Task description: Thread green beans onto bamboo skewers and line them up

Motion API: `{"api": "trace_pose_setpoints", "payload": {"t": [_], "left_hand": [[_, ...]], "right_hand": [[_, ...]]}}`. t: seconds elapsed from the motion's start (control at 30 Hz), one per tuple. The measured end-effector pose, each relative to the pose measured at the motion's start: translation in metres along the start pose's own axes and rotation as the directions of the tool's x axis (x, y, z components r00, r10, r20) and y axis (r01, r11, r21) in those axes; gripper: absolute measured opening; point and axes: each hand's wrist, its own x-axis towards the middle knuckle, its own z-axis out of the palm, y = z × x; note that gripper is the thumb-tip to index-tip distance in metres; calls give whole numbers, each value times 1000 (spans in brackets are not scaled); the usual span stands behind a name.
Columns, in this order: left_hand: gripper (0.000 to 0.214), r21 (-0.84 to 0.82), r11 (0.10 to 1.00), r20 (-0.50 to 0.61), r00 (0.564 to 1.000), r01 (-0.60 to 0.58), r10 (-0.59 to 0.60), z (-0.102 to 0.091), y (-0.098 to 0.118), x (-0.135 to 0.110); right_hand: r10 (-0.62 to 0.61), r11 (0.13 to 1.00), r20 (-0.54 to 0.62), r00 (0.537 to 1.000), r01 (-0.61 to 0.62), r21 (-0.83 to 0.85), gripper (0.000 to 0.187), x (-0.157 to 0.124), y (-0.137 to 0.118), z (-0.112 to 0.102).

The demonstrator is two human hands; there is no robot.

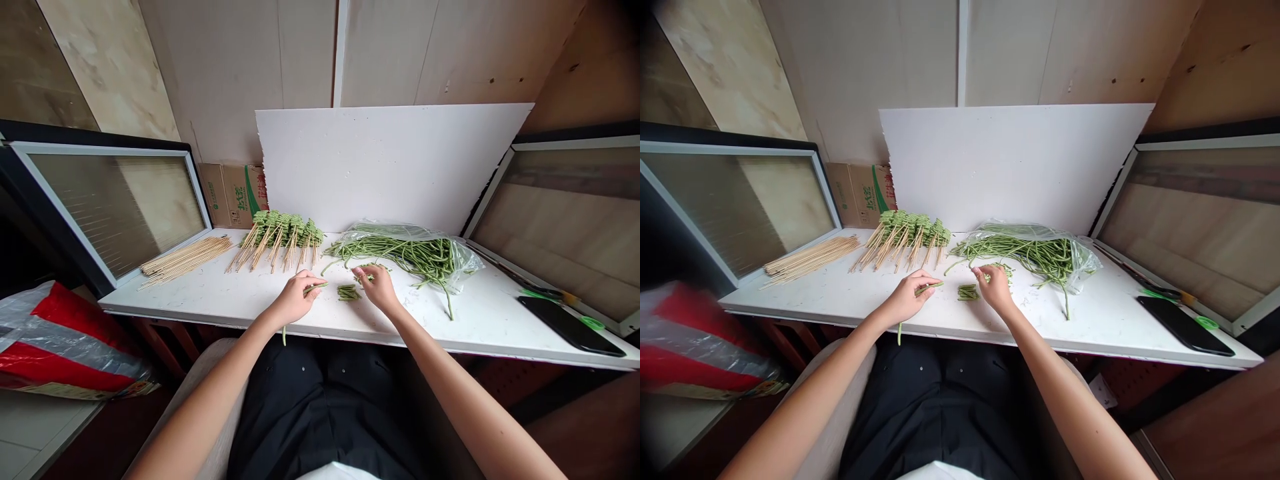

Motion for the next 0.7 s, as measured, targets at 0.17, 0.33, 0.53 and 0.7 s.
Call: {"api": "trace_pose_setpoints", "payload": {"t": [0.17, 0.33, 0.53, 0.7], "left_hand": [[31, 44, 999, 45, 999, 9, -11, -1, 3, -1], [28, -5, 1000, 46, 999, 1, -1, -2, 5, -1], [26, -29, 999, 53, 999, 15, -14, -1, 5, -2], [24, -30, 1000, 41, 999, 6, -5, 0, 4, -1]], "right_hand": [[3, 1000, 56, 998, -3, -4, 56, 4, -7, -15], [50, 979, 341, 939, 21, -202, 21, 6, 11, -26], [105, 974, 417, 903, -8, -228, 16, 5, 29, -24], [-50, 972, 265, 963, 108, -207, 10, 1, 16, -15]]}}
